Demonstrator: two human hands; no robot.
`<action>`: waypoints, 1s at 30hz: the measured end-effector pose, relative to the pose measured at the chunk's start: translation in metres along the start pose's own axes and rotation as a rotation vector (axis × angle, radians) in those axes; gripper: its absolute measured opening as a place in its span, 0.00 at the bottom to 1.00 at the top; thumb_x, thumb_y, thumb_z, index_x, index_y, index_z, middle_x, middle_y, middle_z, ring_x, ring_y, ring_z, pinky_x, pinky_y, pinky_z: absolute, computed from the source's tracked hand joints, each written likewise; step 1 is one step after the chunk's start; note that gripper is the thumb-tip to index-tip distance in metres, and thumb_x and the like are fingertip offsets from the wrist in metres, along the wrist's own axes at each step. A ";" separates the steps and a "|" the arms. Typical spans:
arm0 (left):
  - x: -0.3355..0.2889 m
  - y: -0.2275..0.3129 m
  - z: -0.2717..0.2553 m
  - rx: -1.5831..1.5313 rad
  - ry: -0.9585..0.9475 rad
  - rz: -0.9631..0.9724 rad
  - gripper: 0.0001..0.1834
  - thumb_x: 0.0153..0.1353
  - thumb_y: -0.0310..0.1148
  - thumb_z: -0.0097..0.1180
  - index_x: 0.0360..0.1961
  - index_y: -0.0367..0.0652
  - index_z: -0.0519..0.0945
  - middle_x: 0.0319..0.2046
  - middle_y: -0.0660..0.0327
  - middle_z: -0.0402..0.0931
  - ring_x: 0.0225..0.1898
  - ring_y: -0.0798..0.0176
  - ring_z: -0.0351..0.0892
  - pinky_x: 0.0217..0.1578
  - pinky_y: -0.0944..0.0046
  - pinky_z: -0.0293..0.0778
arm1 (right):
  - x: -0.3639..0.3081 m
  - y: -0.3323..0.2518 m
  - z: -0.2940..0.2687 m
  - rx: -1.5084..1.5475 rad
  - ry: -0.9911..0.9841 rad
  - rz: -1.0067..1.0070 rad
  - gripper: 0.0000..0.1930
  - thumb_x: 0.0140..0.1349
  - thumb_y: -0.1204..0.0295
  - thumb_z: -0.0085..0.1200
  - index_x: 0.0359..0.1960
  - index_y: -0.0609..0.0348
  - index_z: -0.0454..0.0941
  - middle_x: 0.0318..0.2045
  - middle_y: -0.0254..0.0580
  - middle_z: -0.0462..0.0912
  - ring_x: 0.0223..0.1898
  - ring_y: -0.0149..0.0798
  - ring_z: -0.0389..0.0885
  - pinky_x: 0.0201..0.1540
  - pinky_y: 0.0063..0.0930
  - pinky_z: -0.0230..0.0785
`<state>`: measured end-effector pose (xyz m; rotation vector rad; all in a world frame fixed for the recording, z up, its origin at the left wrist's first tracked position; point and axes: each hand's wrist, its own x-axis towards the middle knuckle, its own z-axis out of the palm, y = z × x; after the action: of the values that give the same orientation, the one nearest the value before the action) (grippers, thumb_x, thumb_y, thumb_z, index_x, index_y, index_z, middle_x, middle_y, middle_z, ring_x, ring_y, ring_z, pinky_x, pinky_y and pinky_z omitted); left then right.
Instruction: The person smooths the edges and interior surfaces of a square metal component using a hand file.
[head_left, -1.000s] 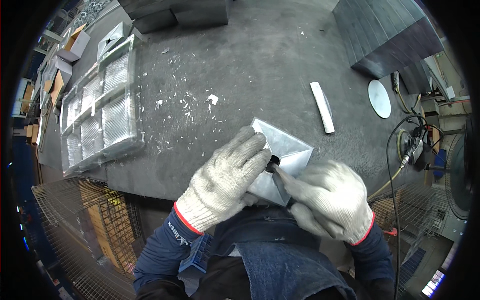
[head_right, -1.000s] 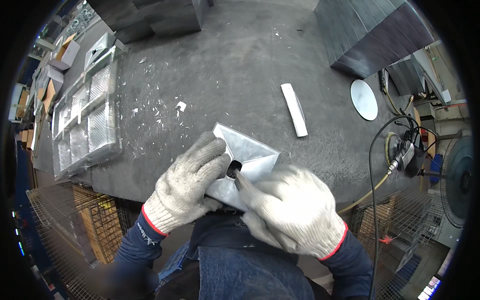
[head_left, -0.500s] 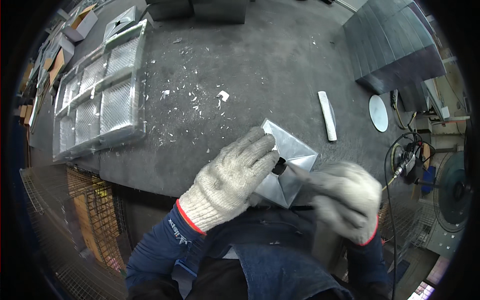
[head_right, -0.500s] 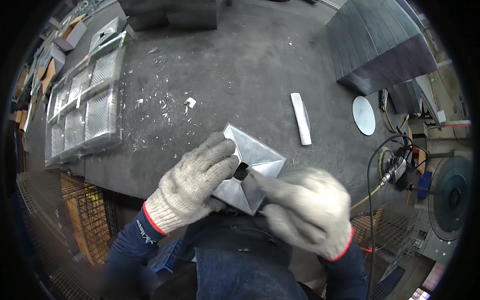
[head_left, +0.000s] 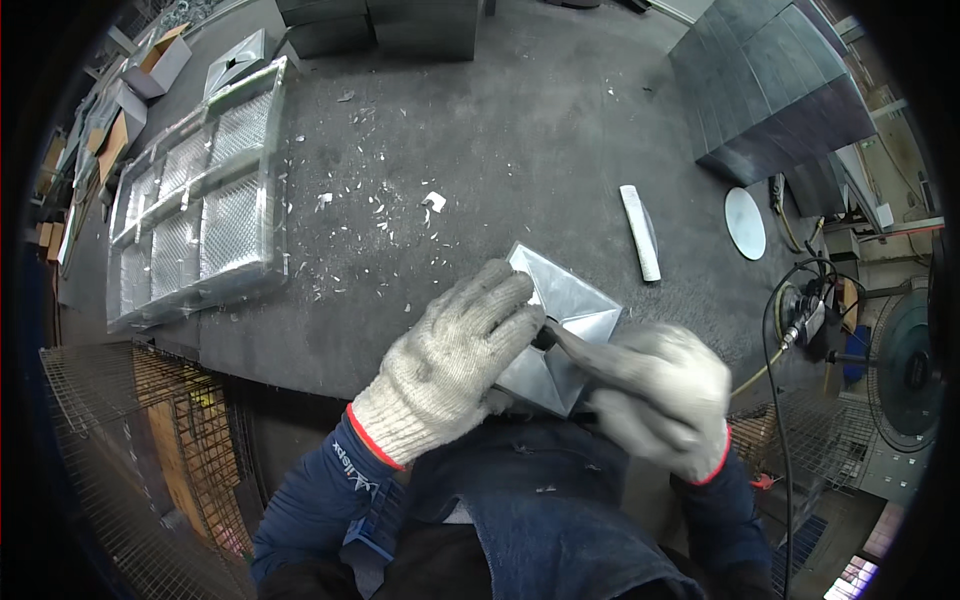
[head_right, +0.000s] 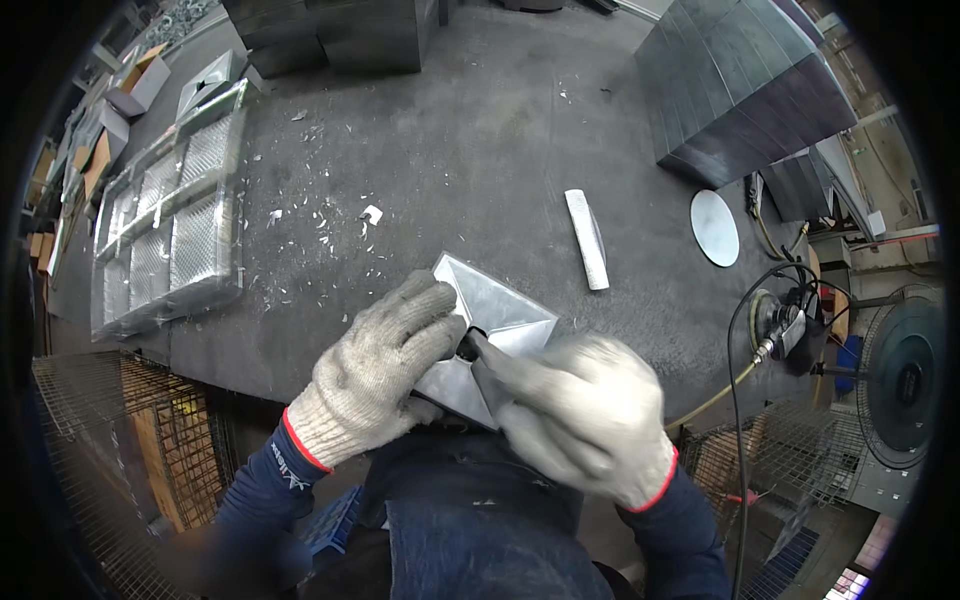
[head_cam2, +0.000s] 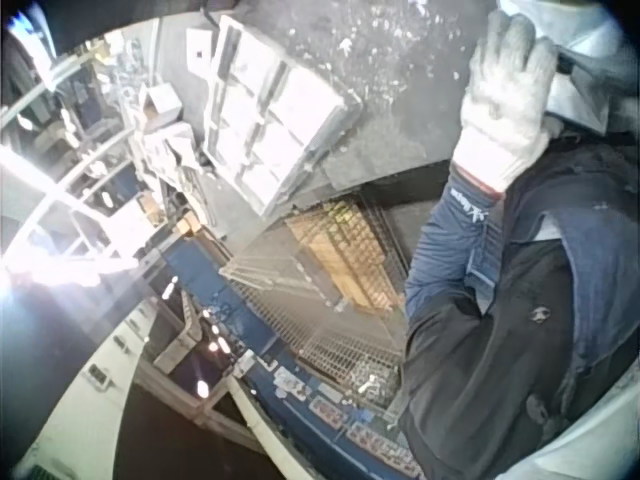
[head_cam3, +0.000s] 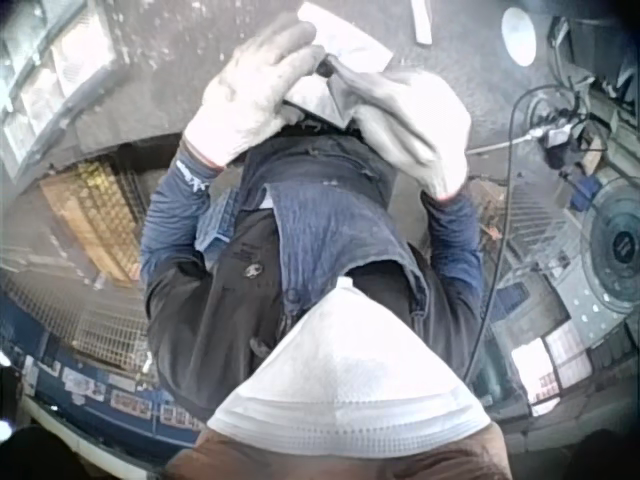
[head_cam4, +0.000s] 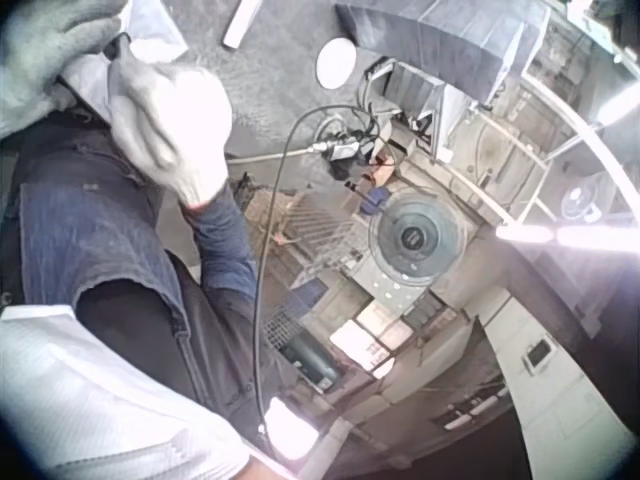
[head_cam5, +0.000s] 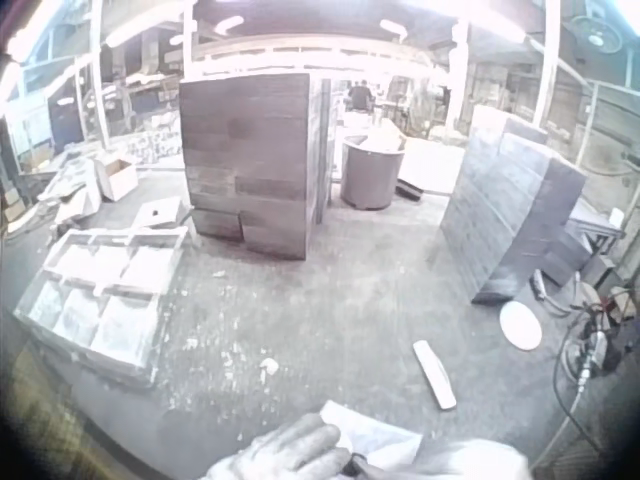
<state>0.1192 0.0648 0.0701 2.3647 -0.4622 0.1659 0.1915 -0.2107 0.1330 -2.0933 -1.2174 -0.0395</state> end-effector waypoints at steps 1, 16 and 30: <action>-0.001 0.001 -0.001 -0.016 -0.016 -0.002 0.50 0.27 0.26 0.92 0.61 0.38 0.88 0.65 0.48 0.81 0.70 0.38 0.84 0.69 0.41 0.89 | -0.006 -0.001 -0.005 0.082 0.039 0.032 0.20 0.61 0.73 0.76 0.57 0.58 0.95 0.40 0.43 0.95 0.41 0.47 0.97 0.48 0.44 0.90; 0.020 0.036 -0.010 0.034 -0.094 -0.114 0.43 0.34 0.39 0.96 0.56 0.37 0.91 0.70 0.43 0.78 0.75 0.33 0.78 0.72 0.35 0.83 | -0.091 0.007 0.017 0.442 0.803 0.472 0.31 0.81 0.47 0.71 0.56 0.73 0.90 0.42 0.57 0.96 0.39 0.46 0.96 0.46 0.39 0.90; -0.030 0.021 0.045 -1.614 0.303 -0.829 0.53 0.81 0.60 0.69 0.89 0.34 0.61 0.80 0.43 0.76 0.79 0.39 0.82 0.79 0.35 0.83 | -0.029 0.017 0.025 0.337 0.377 0.336 0.20 0.73 0.79 0.73 0.64 0.72 0.92 0.46 0.51 0.98 0.43 0.40 0.98 0.48 0.35 0.90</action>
<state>0.0826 0.0289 0.0430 0.7496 0.4581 -0.1929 0.1809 -0.2234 0.0943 -1.8583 -0.5944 -0.0667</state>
